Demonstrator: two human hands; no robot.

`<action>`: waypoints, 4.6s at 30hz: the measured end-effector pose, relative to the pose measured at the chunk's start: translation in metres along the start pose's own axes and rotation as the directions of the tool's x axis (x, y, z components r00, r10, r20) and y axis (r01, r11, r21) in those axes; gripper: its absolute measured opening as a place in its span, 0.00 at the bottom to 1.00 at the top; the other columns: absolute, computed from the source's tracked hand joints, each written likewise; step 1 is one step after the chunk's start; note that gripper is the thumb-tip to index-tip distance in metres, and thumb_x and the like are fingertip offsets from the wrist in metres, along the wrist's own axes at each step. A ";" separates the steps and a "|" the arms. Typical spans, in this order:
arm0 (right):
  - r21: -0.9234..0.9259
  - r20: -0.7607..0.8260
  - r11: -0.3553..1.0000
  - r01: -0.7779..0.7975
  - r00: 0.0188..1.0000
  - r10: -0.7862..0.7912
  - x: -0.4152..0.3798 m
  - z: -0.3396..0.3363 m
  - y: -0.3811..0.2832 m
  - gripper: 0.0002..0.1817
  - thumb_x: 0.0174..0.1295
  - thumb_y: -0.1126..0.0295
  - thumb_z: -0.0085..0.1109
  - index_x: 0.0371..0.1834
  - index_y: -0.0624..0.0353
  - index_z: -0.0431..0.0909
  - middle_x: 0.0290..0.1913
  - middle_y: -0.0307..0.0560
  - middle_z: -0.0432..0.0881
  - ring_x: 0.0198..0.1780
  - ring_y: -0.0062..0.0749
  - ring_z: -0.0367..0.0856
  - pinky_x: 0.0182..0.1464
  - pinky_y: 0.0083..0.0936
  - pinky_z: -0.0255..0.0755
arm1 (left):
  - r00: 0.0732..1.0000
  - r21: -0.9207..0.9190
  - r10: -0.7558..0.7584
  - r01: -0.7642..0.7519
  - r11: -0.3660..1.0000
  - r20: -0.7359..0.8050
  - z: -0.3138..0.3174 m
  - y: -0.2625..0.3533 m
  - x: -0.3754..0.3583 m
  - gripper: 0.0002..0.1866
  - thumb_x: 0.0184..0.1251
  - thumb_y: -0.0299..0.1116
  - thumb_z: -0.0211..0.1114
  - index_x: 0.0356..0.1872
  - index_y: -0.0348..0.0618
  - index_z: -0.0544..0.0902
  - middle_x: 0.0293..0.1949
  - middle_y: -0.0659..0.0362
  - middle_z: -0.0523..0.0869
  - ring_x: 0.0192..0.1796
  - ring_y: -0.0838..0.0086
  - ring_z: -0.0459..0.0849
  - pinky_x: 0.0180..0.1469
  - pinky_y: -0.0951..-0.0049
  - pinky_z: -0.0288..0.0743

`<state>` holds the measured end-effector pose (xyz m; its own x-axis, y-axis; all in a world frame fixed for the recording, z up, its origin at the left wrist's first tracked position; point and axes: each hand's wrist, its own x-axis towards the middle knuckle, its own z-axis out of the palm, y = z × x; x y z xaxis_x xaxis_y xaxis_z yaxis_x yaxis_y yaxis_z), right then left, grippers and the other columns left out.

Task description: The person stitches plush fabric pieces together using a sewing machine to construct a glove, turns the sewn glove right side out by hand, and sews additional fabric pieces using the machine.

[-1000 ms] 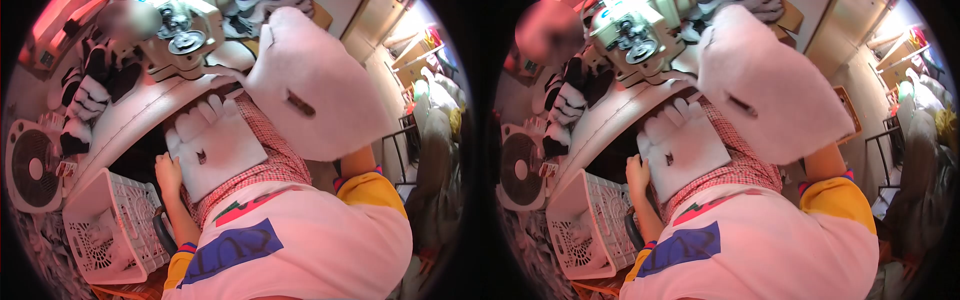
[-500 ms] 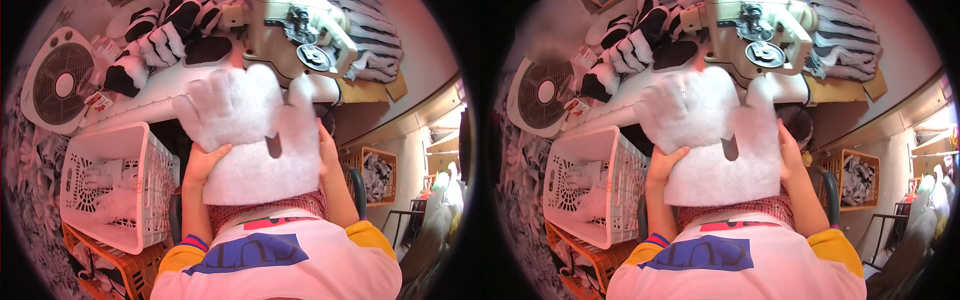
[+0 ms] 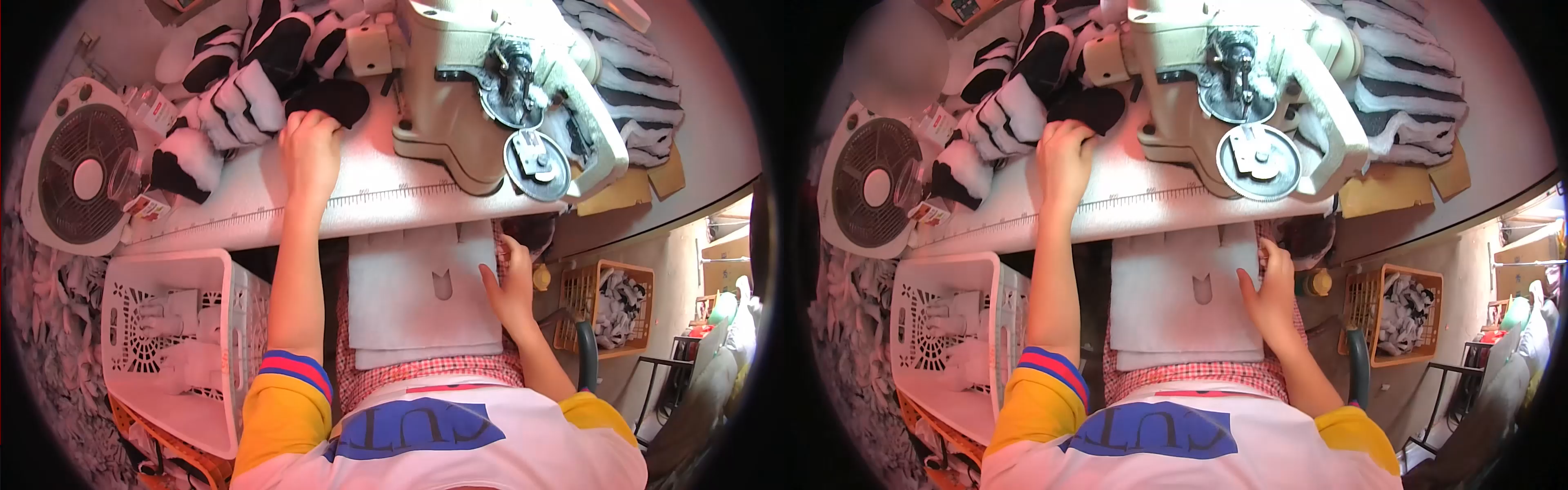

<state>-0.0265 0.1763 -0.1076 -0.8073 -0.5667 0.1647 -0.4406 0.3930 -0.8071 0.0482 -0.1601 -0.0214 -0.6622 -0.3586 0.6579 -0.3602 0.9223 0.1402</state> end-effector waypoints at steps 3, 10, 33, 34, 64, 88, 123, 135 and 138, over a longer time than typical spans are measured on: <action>-0.035 0.008 0.998 0.049 0.999 -0.048 0.008 -0.023 -0.024 0.24 0.57 0.76 0.64 0.58 0.62 0.70 0.48 0.50 0.77 0.49 0.39 0.78 0.52 0.30 0.72 | 0.942 -0.255 -0.261 0.204 0.945 -0.210 -0.027 0.020 -0.006 0.08 0.61 0.23 0.64 0.39 0.34 0.79 0.33 0.53 0.81 0.39 0.63 0.80 0.45 0.69 0.74; 0.807 0.582 0.160 -0.568 0.812 -0.052 0.016 0.016 -0.053 0.27 0.66 0.57 0.60 0.62 0.62 0.69 0.58 0.46 0.78 0.58 0.33 0.78 0.56 0.29 0.74 | 0.775 -0.915 -0.629 0.299 0.272 0.066 -0.066 0.133 -0.111 0.03 0.70 0.21 0.56 0.40 0.32 0.75 0.40 0.60 0.78 0.39 0.82 0.73 0.41 0.82 0.68; 0.249 0.318 0.927 -0.281 0.928 0.196 -0.009 -0.013 0.057 0.16 0.63 0.62 0.65 0.46 0.62 0.82 0.39 0.38 0.82 0.42 0.23 0.78 0.46 0.22 0.73 | 0.863 -0.152 -0.059 0.156 0.976 0.502 0.054 0.141 -0.181 0.19 0.45 0.29 0.70 0.40 0.37 0.76 0.46 0.49 0.74 0.48 0.54 0.74 0.45 0.58 0.73; 0.151 0.276 0.979 -0.138 0.957 0.092 -0.004 -0.007 0.060 0.14 0.61 0.65 0.66 0.44 0.62 0.82 0.37 0.40 0.81 0.41 0.26 0.78 0.45 0.23 0.72 | 0.876 -0.119 -0.050 0.122 0.985 0.480 0.057 0.141 -0.181 0.19 0.44 0.28 0.68 0.41 0.37 0.76 0.47 0.48 0.74 0.49 0.54 0.74 0.46 0.58 0.72; 0.553 0.336 0.799 -0.235 0.941 0.044 0.032 -0.061 -0.016 0.07 0.53 0.80 0.65 0.36 0.68 0.81 0.40 0.41 0.79 0.42 0.26 0.78 0.46 0.22 0.71 | 0.950 -0.358 -0.090 0.199 0.912 0.298 -0.014 0.149 -0.129 0.14 0.46 0.19 0.62 0.38 0.38 0.79 0.41 0.50 0.79 0.48 0.55 0.78 0.51 0.56 0.71; 0.556 0.187 0.827 0.085 0.956 -0.224 0.055 -0.065 -0.112 0.15 0.57 0.72 0.68 0.46 0.66 0.82 0.44 0.50 0.84 0.45 0.35 0.83 0.51 0.27 0.74 | 0.891 -0.728 0.028 0.352 0.588 0.453 -0.078 0.145 0.003 0.05 0.57 0.23 0.69 0.27 0.33 0.82 0.22 0.57 0.75 0.25 0.72 0.74 0.29 0.74 0.66; 0.463 0.342 0.882 -0.083 0.935 -0.091 0.059 -0.063 -0.087 0.09 0.53 0.71 0.70 0.34 0.63 0.84 0.36 0.45 0.84 0.41 0.31 0.84 0.44 0.25 0.75 | 0.890 -0.700 -0.011 0.365 0.614 0.455 -0.072 0.145 -0.022 0.03 0.58 0.20 0.65 0.27 0.31 0.79 0.24 0.60 0.75 0.28 0.78 0.71 0.33 0.78 0.64; 0.675 0.318 0.736 0.045 0.883 -0.346 0.056 -0.076 -0.097 0.10 0.53 0.71 0.72 0.35 0.64 0.85 0.37 0.42 0.81 0.41 0.27 0.79 0.47 0.23 0.71 | 0.909 -0.749 0.077 0.287 0.597 0.410 -0.067 0.147 -0.018 0.05 0.55 0.21 0.68 0.28 0.33 0.80 0.24 0.56 0.75 0.27 0.68 0.74 0.31 0.72 0.67; 0.670 0.269 0.741 0.035 0.919 -0.287 0.053 -0.059 -0.094 0.10 0.52 0.73 0.73 0.35 0.64 0.85 0.39 0.43 0.79 0.44 0.28 0.78 0.48 0.24 0.71 | 0.904 -0.750 0.078 0.298 0.591 0.420 -0.067 0.146 -0.020 0.05 0.54 0.21 0.69 0.29 0.33 0.80 0.25 0.56 0.76 0.28 0.68 0.75 0.32 0.72 0.67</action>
<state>-0.0514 0.1516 0.0100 -0.5100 -0.8288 0.2301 -0.0917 -0.2136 -0.9726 0.0530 -0.0083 0.0358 -0.9030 -0.3127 0.2947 0.0828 0.5464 0.8334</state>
